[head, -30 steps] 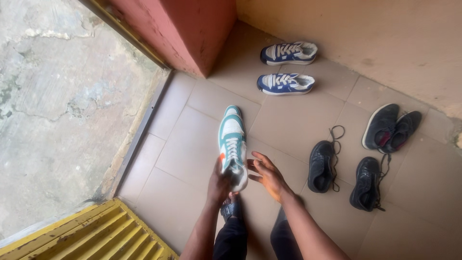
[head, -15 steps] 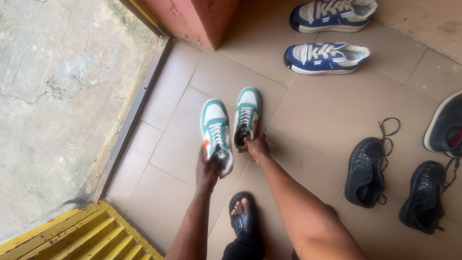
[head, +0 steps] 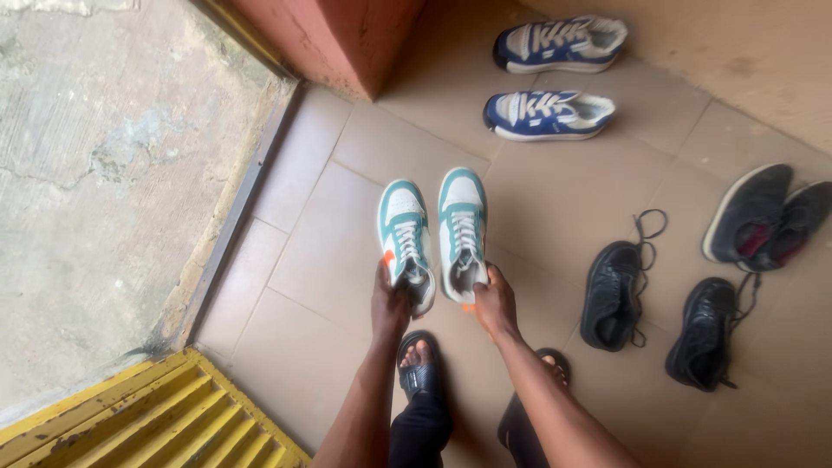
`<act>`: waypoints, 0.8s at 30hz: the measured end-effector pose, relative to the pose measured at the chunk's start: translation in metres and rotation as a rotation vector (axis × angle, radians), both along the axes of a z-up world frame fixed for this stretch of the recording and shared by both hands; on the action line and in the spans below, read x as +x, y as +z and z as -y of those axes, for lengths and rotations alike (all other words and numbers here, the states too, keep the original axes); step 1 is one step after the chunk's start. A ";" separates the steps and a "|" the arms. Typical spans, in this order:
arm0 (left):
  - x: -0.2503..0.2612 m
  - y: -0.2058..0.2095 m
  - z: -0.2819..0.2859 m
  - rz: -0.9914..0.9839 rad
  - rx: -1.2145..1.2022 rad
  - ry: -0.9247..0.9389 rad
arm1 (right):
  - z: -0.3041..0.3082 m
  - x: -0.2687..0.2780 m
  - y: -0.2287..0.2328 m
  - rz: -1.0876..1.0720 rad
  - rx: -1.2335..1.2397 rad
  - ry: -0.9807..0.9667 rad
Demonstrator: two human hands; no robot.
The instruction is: The person ties the laces of a pair of teal and white sneakers, then moves to a black shoe and threads a new lace through its eyelets, pulling and adjusting the lace to secure it.
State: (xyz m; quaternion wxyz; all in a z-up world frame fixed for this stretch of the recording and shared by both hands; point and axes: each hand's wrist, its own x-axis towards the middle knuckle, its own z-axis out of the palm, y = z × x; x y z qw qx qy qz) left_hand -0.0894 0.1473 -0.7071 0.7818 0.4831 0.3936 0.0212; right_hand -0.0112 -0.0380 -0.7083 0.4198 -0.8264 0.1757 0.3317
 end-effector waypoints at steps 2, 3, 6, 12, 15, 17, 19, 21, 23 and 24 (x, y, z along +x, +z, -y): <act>0.010 0.034 0.020 -0.146 0.119 -0.103 | 0.024 -0.001 0.052 -0.032 -0.050 0.020; 0.019 0.053 0.033 -0.114 0.039 -0.052 | 0.036 -0.001 0.079 0.009 -0.066 0.034; 0.044 0.114 0.061 -0.097 -0.085 -0.018 | 0.058 0.007 0.143 -0.052 -0.075 -0.010; 0.077 0.196 0.097 0.002 0.067 -0.233 | 0.092 0.034 0.217 -0.211 -0.118 -0.077; 0.087 0.211 0.103 -0.068 0.070 -0.302 | 0.108 0.043 0.231 -0.234 0.027 -0.213; 0.092 0.211 0.106 0.018 0.008 -0.281 | 0.122 0.048 0.232 -0.214 0.107 -0.256; 0.089 0.206 0.107 -0.120 0.167 -0.398 | 0.134 0.050 0.229 -0.166 0.121 -0.217; 0.089 0.197 0.111 -0.106 0.374 -0.487 | 0.143 0.049 0.222 -0.203 0.112 -0.227; 0.086 0.187 0.115 0.063 0.629 -0.550 | 0.150 0.044 0.214 -0.220 0.140 -0.250; 0.084 0.182 0.117 -0.005 0.447 -0.505 | 0.154 0.041 0.210 -0.219 0.168 -0.266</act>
